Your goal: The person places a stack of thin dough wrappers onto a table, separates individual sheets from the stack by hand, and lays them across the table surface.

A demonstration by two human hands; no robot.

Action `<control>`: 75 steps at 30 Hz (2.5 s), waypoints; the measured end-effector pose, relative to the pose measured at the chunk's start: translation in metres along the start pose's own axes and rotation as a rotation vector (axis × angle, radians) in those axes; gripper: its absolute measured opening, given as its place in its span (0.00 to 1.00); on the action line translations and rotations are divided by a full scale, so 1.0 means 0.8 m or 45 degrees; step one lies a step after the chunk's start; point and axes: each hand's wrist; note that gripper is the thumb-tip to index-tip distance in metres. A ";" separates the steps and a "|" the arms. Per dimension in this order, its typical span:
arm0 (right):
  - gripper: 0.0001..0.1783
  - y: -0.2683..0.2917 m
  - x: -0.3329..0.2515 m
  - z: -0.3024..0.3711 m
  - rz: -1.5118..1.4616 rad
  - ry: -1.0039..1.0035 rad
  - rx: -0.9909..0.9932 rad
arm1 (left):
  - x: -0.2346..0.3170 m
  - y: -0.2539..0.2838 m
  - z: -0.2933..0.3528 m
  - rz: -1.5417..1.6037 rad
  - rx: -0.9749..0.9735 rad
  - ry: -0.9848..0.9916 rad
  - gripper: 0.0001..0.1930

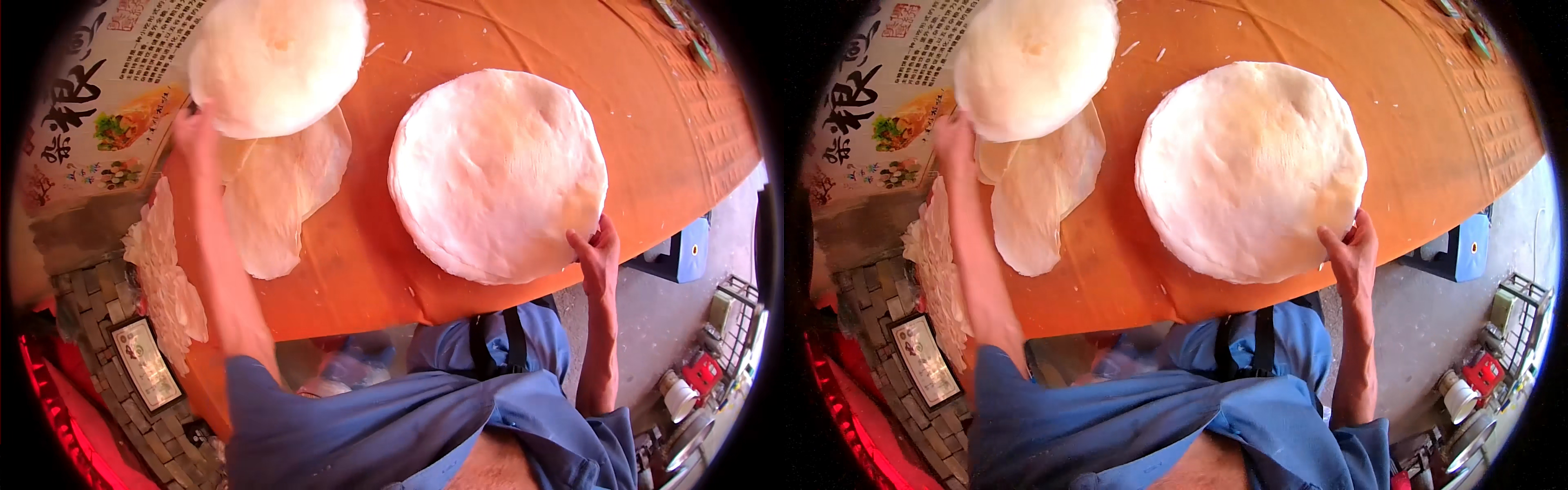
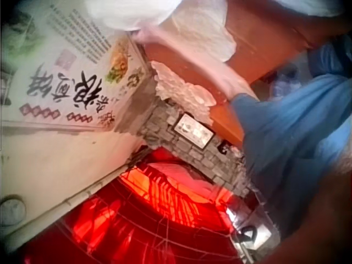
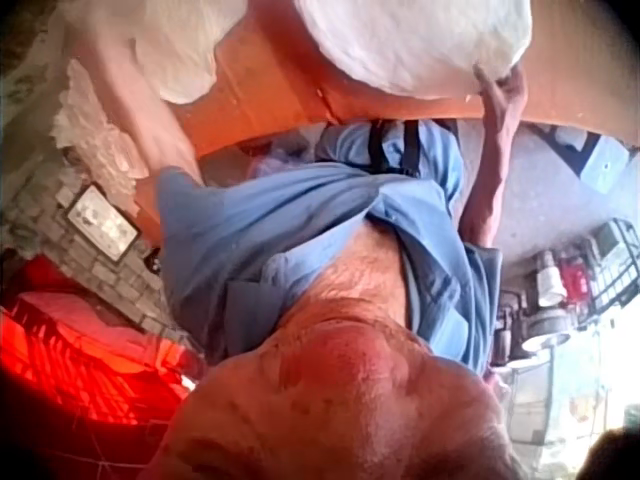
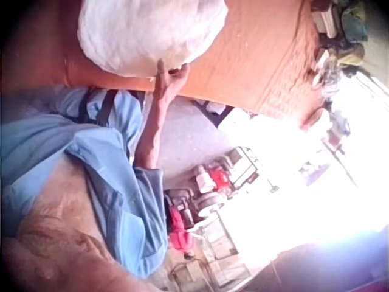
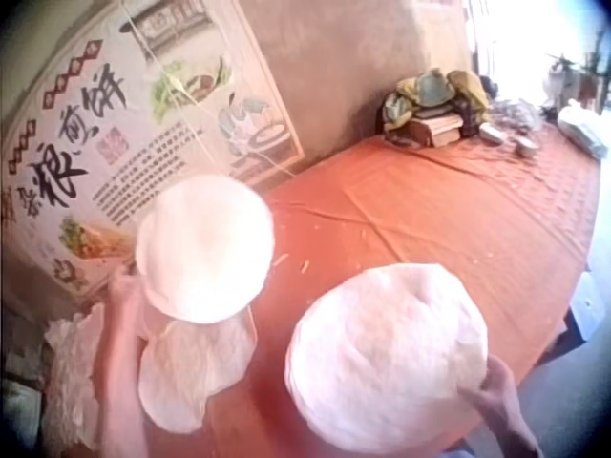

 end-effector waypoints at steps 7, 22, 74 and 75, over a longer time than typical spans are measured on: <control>0.24 -0.072 -0.055 -0.019 0.108 0.263 -0.148 | 0.013 -0.267 0.374 0.367 -1.516 0.489 0.20; 0.26 0.043 0.021 0.022 0.389 0.139 0.135 | -0.034 -0.022 0.254 0.721 -0.347 0.351 0.11; 0.24 0.021 0.050 -0.011 -0.078 0.039 0.107 | 0.012 -0.158 0.364 0.556 -0.835 0.107 0.14; 0.24 0.019 0.048 -0.010 -0.077 0.040 0.088 | 0.002 -0.118 0.345 0.640 -0.641 0.154 0.14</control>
Point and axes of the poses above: each hand's wrist, its own z-axis away from the middle knuckle, its own y-axis out of the back of the hand, x = y × z, and after that the axes turned 15 degrees about y, right-handed
